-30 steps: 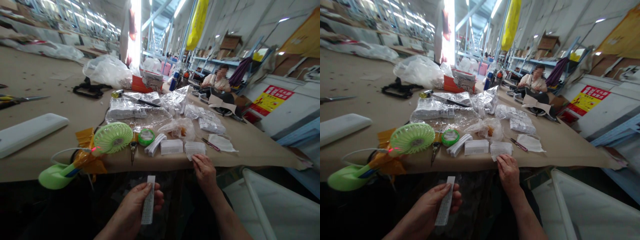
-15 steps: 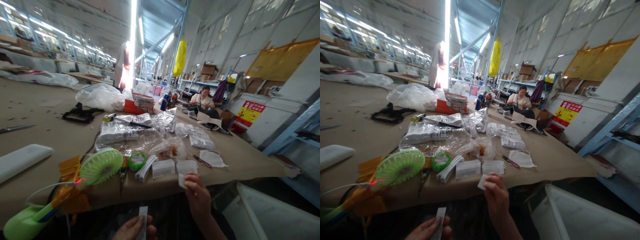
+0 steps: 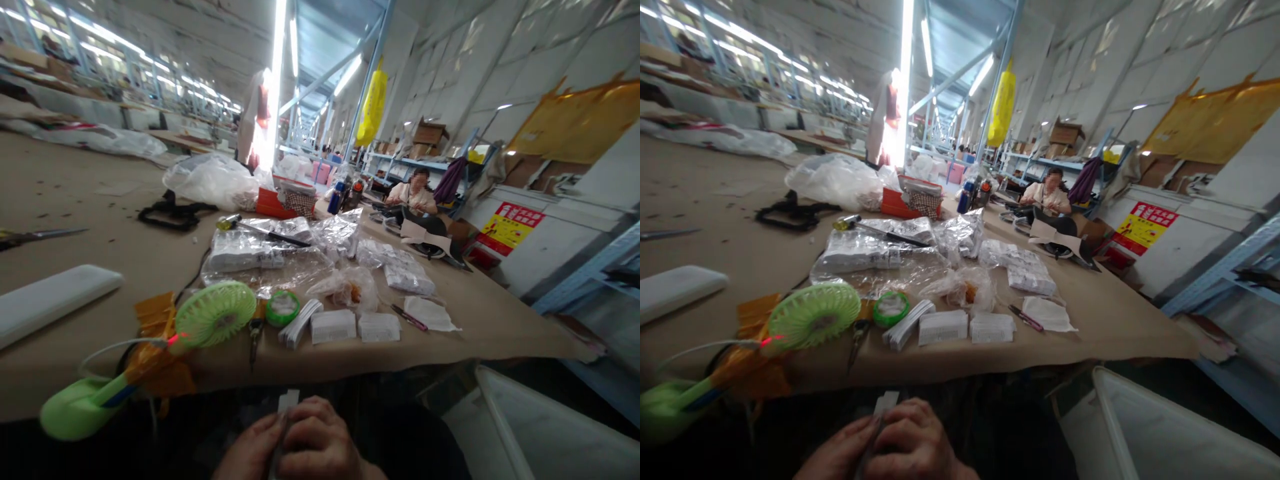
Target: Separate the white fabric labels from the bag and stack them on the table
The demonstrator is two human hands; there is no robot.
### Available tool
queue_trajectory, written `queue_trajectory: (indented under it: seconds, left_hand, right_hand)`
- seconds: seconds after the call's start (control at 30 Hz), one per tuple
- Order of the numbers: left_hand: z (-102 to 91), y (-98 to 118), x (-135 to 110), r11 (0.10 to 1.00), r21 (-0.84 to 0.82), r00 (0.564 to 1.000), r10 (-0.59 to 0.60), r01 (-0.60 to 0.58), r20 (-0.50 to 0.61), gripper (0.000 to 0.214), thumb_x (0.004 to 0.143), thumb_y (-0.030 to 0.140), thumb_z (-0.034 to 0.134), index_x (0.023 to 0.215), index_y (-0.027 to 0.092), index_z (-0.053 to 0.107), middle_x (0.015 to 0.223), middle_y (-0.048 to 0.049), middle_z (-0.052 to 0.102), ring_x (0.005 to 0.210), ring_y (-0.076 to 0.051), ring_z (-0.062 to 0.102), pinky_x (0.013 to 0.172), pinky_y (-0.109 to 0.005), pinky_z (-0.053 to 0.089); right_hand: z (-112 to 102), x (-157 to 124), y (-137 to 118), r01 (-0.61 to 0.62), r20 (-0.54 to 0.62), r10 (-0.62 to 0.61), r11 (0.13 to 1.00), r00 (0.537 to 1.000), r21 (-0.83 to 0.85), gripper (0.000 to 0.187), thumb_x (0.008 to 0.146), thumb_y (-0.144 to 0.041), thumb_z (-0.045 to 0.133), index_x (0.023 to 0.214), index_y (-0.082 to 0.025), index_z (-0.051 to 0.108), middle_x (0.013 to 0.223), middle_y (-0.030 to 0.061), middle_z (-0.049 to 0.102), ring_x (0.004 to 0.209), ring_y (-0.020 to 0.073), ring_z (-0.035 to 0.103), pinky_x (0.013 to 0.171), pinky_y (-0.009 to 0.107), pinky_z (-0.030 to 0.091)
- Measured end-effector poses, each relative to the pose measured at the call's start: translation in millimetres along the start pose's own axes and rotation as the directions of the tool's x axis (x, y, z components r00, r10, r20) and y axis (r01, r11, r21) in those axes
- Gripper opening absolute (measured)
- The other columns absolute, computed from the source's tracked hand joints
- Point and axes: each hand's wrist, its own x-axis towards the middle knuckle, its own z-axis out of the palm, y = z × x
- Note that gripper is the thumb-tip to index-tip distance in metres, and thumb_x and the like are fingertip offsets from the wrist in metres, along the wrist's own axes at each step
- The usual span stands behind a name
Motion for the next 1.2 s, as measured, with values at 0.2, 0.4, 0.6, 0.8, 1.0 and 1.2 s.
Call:
queue_trajectory:
  seconds: [0.2, 0.4, 0.6, 0.8, 1.0, 1.2]
  left_hand:
    - [20.3, 0, -18, 0.986, -0.155, 0.995, -0.072, 0.061, -0.065, 0.016, 0.059, 0.019, 0.072, 0.071, 0.009, 0.066, 0.068, -0.0062, 0.064, 0.056, -0.009, 0.054, 0.048, -0.018, 0.040]
    - [19.3, 0, -22, 0.974, -0.219, 0.996, -0.077, 0.066, -0.043, 0.015, 0.062, 0.017, 0.071, 0.071, 0.007, 0.064, 0.065, -0.0044, 0.061, 0.052, -0.007, 0.053, 0.048, -0.017, 0.037]
    - [21.6, 4, -24, 0.973, -0.223, 0.997, -0.074, 0.064, -0.034, 0.014, 0.065, 0.019, 0.069, 0.071, 0.008, 0.063, 0.065, -0.0045, 0.061, 0.053, -0.008, 0.053, 0.047, -0.017, 0.036]
    - [21.3, 4, -26, 0.970, -0.238, 0.999, -0.053, 0.051, -0.003, 0.017, 0.066, 0.021, 0.069, 0.073, 0.008, 0.063, 0.067, -0.0048, 0.061, 0.053, -0.007, 0.053, 0.048, -0.017, 0.036]
    - [19.4, 2, -27, 0.973, -0.219, 0.997, -0.061, 0.068, 0.037, 0.020, 0.069, 0.024, 0.069, 0.077, 0.008, 0.063, 0.068, -0.0049, 0.061, 0.055, -0.008, 0.054, 0.051, -0.018, 0.039]
    - [16.1, 4, -29, 0.980, -0.176, 0.995, -0.097, 0.097, 0.011, 0.014, 0.079, 0.021, 0.056, 0.084, 0.009, 0.060, 0.071, -0.0063, 0.062, 0.055, -0.010, 0.057, 0.051, -0.020, 0.043]
  right_hand:
    - [-17, -3, -11, -0.130, 0.174, 0.111, 0.987, 0.979, 0.100, 0.016, 0.082, -0.013, 0.055, 0.091, -0.022, 0.064, 0.087, 0.0031, 0.065, 0.105, 0.0187, 0.054, 0.092, 0.040, 0.045]
    - [-19, -7, -11, -0.145, 0.220, 0.113, 0.980, 0.969, 0.134, 0.017, 0.079, -0.010, 0.058, 0.091, -0.020, 0.064, 0.092, 0.0056, 0.065, 0.108, 0.0217, 0.052, 0.090, 0.042, 0.046]
    - [-23, 0, -14, -0.108, 0.239, 0.080, 0.988, 0.968, 0.107, 0.016, 0.081, -0.011, 0.056, 0.092, -0.019, 0.063, 0.091, 0.0054, 0.066, 0.107, 0.0207, 0.053, 0.091, 0.041, 0.045]
    - [-23, -2, -15, -0.121, 0.289, 0.105, 0.992, 0.952, 0.037, 0.015, 0.082, -0.014, 0.054, 0.093, -0.021, 0.063, 0.093, 0.0035, 0.066, 0.109, 0.0197, 0.053, 0.096, 0.042, 0.039]
    - [-22, -1, -14, -0.115, 0.334, 0.092, 0.992, 0.938, 0.052, 0.017, 0.080, -0.014, 0.057, 0.095, -0.021, 0.061, 0.095, 0.0035, 0.067, 0.112, 0.0205, 0.052, 0.098, 0.043, 0.037]
    - [-30, 2, -20, -0.254, 0.274, 0.180, 0.930, 0.945, 0.265, 0.023, 0.077, -0.025, 0.060, 0.099, -0.020, 0.061, 0.096, 0.0063, 0.066, 0.108, 0.0258, 0.054, 0.096, 0.049, 0.037]
